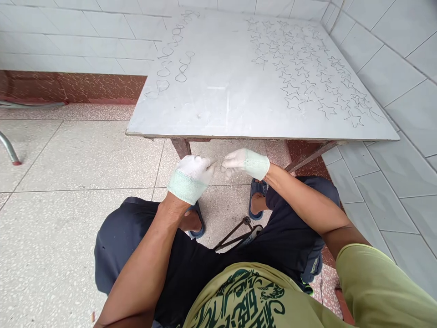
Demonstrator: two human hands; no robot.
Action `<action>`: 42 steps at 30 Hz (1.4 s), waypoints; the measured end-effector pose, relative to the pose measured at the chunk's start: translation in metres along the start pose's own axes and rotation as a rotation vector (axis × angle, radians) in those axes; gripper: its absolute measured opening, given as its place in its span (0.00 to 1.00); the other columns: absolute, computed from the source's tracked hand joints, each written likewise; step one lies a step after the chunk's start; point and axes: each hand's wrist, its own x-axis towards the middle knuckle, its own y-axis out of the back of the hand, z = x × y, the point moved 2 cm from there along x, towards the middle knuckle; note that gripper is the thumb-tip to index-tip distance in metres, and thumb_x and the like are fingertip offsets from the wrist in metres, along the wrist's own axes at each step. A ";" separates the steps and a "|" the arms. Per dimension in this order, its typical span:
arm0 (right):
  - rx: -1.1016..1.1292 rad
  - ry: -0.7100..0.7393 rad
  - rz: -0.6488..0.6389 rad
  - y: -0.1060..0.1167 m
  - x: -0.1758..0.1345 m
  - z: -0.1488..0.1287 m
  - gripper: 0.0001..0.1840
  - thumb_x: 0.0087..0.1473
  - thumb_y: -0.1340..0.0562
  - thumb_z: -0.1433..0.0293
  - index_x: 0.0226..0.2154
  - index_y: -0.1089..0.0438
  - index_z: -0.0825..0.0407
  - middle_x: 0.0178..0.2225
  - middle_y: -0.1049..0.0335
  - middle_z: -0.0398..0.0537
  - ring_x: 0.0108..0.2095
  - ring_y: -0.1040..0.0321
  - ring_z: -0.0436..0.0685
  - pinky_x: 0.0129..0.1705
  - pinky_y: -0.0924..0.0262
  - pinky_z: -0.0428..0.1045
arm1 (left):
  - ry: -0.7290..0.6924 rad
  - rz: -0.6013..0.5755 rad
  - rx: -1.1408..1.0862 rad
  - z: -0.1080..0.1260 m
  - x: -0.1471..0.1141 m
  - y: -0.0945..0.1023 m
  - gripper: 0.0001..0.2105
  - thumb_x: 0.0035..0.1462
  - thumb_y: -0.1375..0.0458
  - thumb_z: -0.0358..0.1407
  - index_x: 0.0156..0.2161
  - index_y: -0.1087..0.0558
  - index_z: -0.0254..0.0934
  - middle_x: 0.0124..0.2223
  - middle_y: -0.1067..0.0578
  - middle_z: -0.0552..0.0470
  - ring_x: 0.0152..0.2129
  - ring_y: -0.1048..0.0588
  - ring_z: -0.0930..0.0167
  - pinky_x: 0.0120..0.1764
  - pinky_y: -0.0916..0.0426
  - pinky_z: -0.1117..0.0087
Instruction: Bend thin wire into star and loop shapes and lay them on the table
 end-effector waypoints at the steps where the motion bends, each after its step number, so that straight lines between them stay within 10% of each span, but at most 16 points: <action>1: 0.017 -0.004 0.004 0.000 0.001 0.001 0.16 0.56 0.26 0.58 0.27 0.22 0.52 0.22 0.22 0.44 0.26 0.28 0.52 0.35 0.33 0.47 | 0.005 0.011 0.008 0.000 0.000 -0.001 0.19 0.74 0.51 0.37 0.40 0.16 0.42 0.35 0.16 0.43 0.36 0.19 0.57 0.34 0.42 0.61; 9: -0.154 -0.028 0.070 -0.001 0.000 -0.002 0.14 0.61 0.32 0.73 0.24 0.22 0.51 0.22 0.22 0.44 0.29 0.23 0.54 0.40 0.32 0.48 | 0.012 0.046 0.026 0.001 -0.002 -0.007 0.20 0.72 0.51 0.34 0.40 0.15 0.41 0.35 0.16 0.42 0.36 0.18 0.56 0.36 0.38 0.60; 22: -0.302 -0.030 0.176 -0.006 -0.004 -0.010 0.14 0.61 0.34 0.71 0.23 0.24 0.52 0.20 0.26 0.41 0.29 0.27 0.52 0.36 0.38 0.46 | 0.139 0.041 -0.033 0.010 -0.005 -0.012 0.21 0.71 0.51 0.35 0.35 0.16 0.41 0.35 0.16 0.41 0.35 0.18 0.57 0.35 0.38 0.61; 29: -0.407 -0.033 0.280 -0.018 0.008 -0.001 0.26 0.65 0.38 0.70 0.15 0.35 0.50 0.19 0.29 0.42 0.26 0.32 0.51 0.34 0.42 0.46 | 0.502 0.147 -0.534 0.021 0.000 -0.039 0.16 0.65 0.46 0.39 0.32 0.18 0.38 0.30 0.18 0.45 0.34 0.22 0.61 0.35 0.38 0.64; 38: -0.196 -0.024 0.258 0.008 0.015 0.004 0.17 0.70 0.37 0.63 0.30 0.23 0.53 0.27 0.20 0.46 0.32 0.24 0.53 0.41 0.33 0.47 | 0.484 0.153 -0.838 0.017 0.004 -0.045 0.19 0.68 0.49 0.45 0.29 0.24 0.40 0.24 0.30 0.55 0.25 0.33 0.69 0.29 0.43 0.66; 42: -0.454 0.055 0.248 0.015 0.011 0.000 0.16 0.66 0.34 0.61 0.30 0.20 0.52 0.32 0.17 0.45 0.35 0.25 0.53 0.41 0.37 0.47 | 0.457 0.175 -0.891 0.014 -0.001 -0.041 0.19 0.66 0.48 0.46 0.25 0.30 0.41 0.23 0.37 0.57 0.24 0.38 0.71 0.29 0.46 0.68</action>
